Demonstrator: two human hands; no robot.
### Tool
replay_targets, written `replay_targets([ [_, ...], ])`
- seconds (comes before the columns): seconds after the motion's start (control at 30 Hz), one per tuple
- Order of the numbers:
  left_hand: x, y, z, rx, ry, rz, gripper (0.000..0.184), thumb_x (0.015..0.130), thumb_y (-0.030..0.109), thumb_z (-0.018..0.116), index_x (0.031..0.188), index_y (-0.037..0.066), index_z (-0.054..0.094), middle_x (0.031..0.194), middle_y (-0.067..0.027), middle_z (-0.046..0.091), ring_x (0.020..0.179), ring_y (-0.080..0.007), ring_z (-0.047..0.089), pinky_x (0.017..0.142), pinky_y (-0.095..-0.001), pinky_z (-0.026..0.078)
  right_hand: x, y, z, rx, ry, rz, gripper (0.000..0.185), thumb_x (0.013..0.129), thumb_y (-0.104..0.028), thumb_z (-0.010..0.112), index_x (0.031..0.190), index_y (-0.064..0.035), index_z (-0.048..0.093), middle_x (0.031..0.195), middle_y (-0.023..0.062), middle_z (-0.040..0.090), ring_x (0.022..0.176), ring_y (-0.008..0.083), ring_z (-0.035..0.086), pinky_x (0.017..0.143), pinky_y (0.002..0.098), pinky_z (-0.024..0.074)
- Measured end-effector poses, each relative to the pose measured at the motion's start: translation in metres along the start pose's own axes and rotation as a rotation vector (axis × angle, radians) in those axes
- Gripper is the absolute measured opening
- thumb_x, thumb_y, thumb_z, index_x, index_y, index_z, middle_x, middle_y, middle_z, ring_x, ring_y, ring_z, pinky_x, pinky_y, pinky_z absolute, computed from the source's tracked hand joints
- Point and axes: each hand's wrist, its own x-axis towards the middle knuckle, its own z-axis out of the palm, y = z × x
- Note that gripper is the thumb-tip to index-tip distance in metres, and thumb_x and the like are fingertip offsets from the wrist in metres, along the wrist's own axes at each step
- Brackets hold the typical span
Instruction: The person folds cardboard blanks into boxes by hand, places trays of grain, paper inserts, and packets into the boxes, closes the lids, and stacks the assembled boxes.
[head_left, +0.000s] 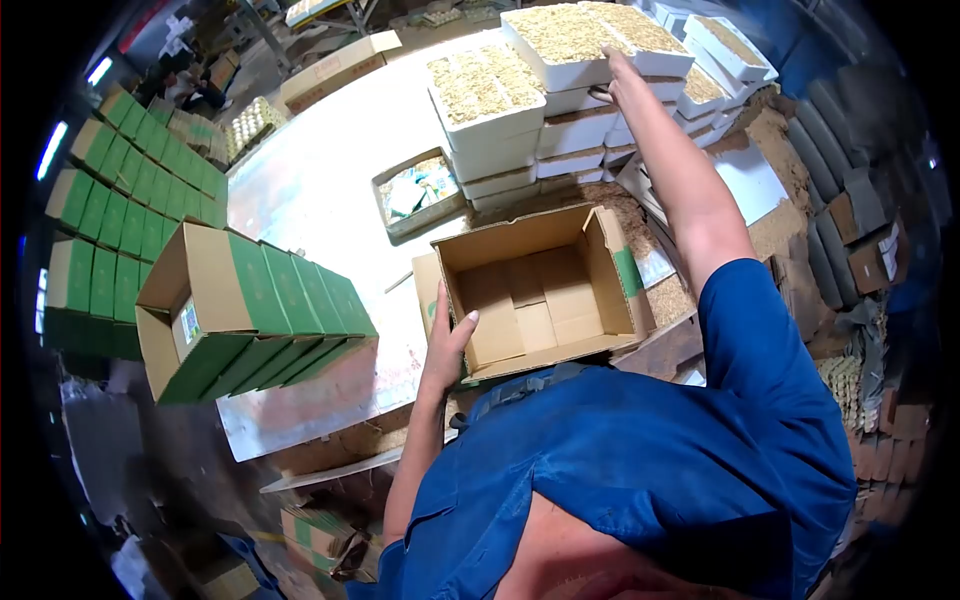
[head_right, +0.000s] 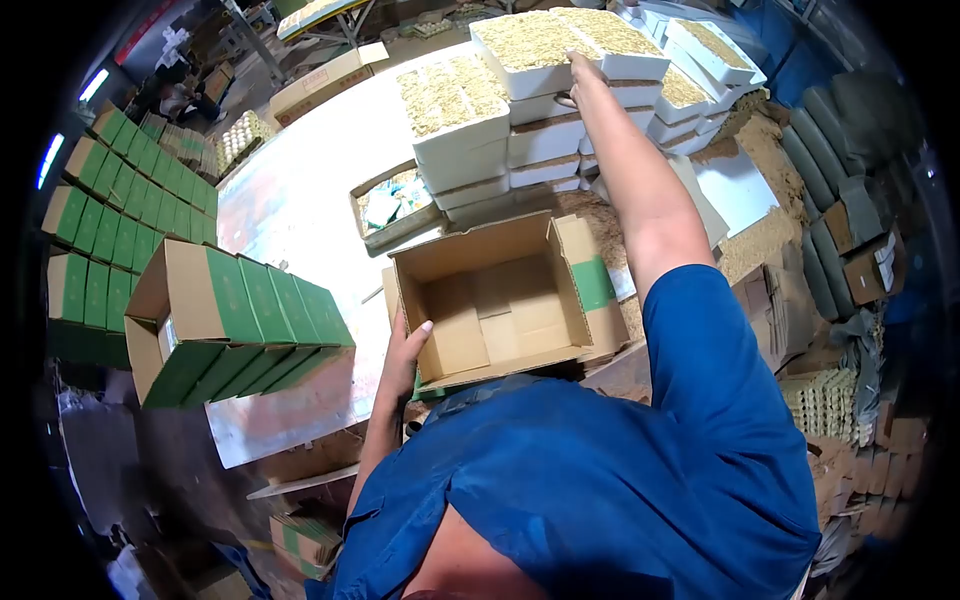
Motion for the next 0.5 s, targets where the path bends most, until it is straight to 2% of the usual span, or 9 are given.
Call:
replay_targets([
  [0.03, -0.001, -0.001, -0.001, -0.002, -0.001, -0.019, 0.087, 0.091, 0.034, 0.055, 0.155, -0.002, 0.008, 0.158, -0.0266, 0.019, 0.148, -0.0335, 0.017, 0.12, -0.0386, 0.014, 0.01, 0.0, 0.0, -0.008, -0.002, 0.002, 0.062, 0.081, -0.034, 0.074, 0.133, -0.0099, 0.05, 0.131, 0.0134, 0.056, 0.106, 0.0351, 0.062, 0.078, 0.0546, 0.0564],
  [0.1, 0.0, -0.004, -0.004, -0.002, 0.002, -0.02, 0.088, 0.091, 0.035, 0.054, 0.155, -0.001, 0.007, 0.158, -0.0269, 0.019, 0.148, -0.0342, 0.017, 0.12, -0.0394, 0.014, 0.025, -0.001, -0.009, 0.035, -0.138, 0.026, 0.054, 0.08, -0.028, 0.076, 0.124, -0.0065, 0.052, 0.114, 0.0128, 0.062, 0.096, 0.0316, 0.065, 0.072, 0.0514, 0.0575],
  [0.13, 0.0, -0.001, -0.004, -0.007, -0.005, -0.004, 0.088, 0.091, 0.035, 0.055, 0.155, -0.001, 0.007, 0.158, -0.027, 0.018, 0.148, -0.034, 0.017, 0.12, -0.039, 0.013, 0.029, 0.0, -0.01, 0.128, -0.07, 0.044, 0.048, 0.079, -0.025, 0.076, 0.118, -0.0064, 0.054, 0.105, 0.012, 0.064, 0.087, 0.0284, 0.066, 0.07, 0.0515, 0.0568],
  [0.23, 0.003, -0.003, -0.006, -0.017, -0.022, 0.01, 0.088, 0.091, 0.035, 0.055, 0.155, -0.002, 0.008, 0.158, -0.0269, 0.018, 0.148, -0.0336, 0.017, 0.12, -0.0383, 0.013, 0.028, 0.009, -0.014, 0.234, 0.106, 0.007, 0.056, 0.076, -0.024, 0.077, 0.118, 0.003, 0.052, 0.105, 0.016, 0.063, 0.084, 0.0288, 0.066, 0.072, 0.0449, 0.0563],
  [0.3, 0.004, -0.006, -0.009, -0.019, -0.03, 0.009, 0.087, 0.091, 0.035, 0.055, 0.155, -0.002, 0.008, 0.159, -0.0269, 0.018, 0.148, -0.0334, 0.017, 0.12, -0.0379, 0.013, -0.007, 0.02, -0.028, 0.325, 0.105, -0.118, 0.062, 0.074, -0.024, 0.079, 0.119, 0.0075, 0.051, 0.108, 0.017, 0.062, 0.087, 0.0287, 0.064, 0.074, 0.0422, 0.0552],
  [0.33, 0.003, -0.007, -0.009, -0.031, -0.038, 0.011, 0.087, 0.091, 0.034, 0.055, 0.155, -0.002, 0.008, 0.159, -0.0266, 0.018, 0.148, -0.033, 0.017, 0.12, -0.0375, 0.013, -0.029, 0.024, -0.036, 0.337, 0.189, -0.111, 0.065, 0.073, -0.025, 0.08, 0.122, 0.0059, 0.051, 0.109, 0.0157, 0.061, 0.089, 0.0274, 0.063, 0.075, 0.0425, 0.054],
  [0.4, 0.004, -0.009, -0.009, -0.047, -0.031, 0.014, 0.086, 0.092, 0.034, 0.055, 0.155, -0.002, 0.009, 0.159, -0.0264, 0.018, 0.149, -0.0325, 0.017, 0.12, -0.037, 0.013, -0.024, 0.042, -0.069, 0.366, 0.026, -0.145, 0.06, 0.077, -0.03, 0.076, 0.123, 0.0012, 0.052, 0.109, 0.0141, 0.061, 0.091, 0.0275, 0.062, 0.077, 0.0429, 0.0535],
  [0.43, 0.004, -0.009, -0.009, -0.033, -0.03, 0.032, 0.086, 0.092, 0.034, 0.055, 0.155, -0.002, 0.009, 0.159, -0.0261, 0.018, 0.148, -0.0323, 0.017, 0.12, -0.0368, 0.014, -0.014, 0.05, -0.087, 0.364, -0.168, -0.201, 0.057, 0.081, -0.034, 0.07, 0.124, -0.0017, 0.053, 0.11, 0.0138, 0.061, 0.093, 0.0283, 0.063, 0.077, 0.0453, 0.0537],
  [0.5, 0.004, -0.009, -0.008, -0.018, -0.03, 0.044, 0.086, 0.092, 0.033, 0.055, 0.155, -0.002, 0.009, 0.159, -0.0259, 0.019, 0.148, -0.032, 0.018, 0.12, -0.0366, 0.015, -0.057, 0.048, -0.099, 0.385, -0.153, -0.053, 0.054, 0.083, -0.038, 0.065, 0.125, -0.0052, 0.053, 0.11, 0.0134, 0.062, 0.095, 0.0289, 0.063, 0.078, 0.0486, 0.0532],
])
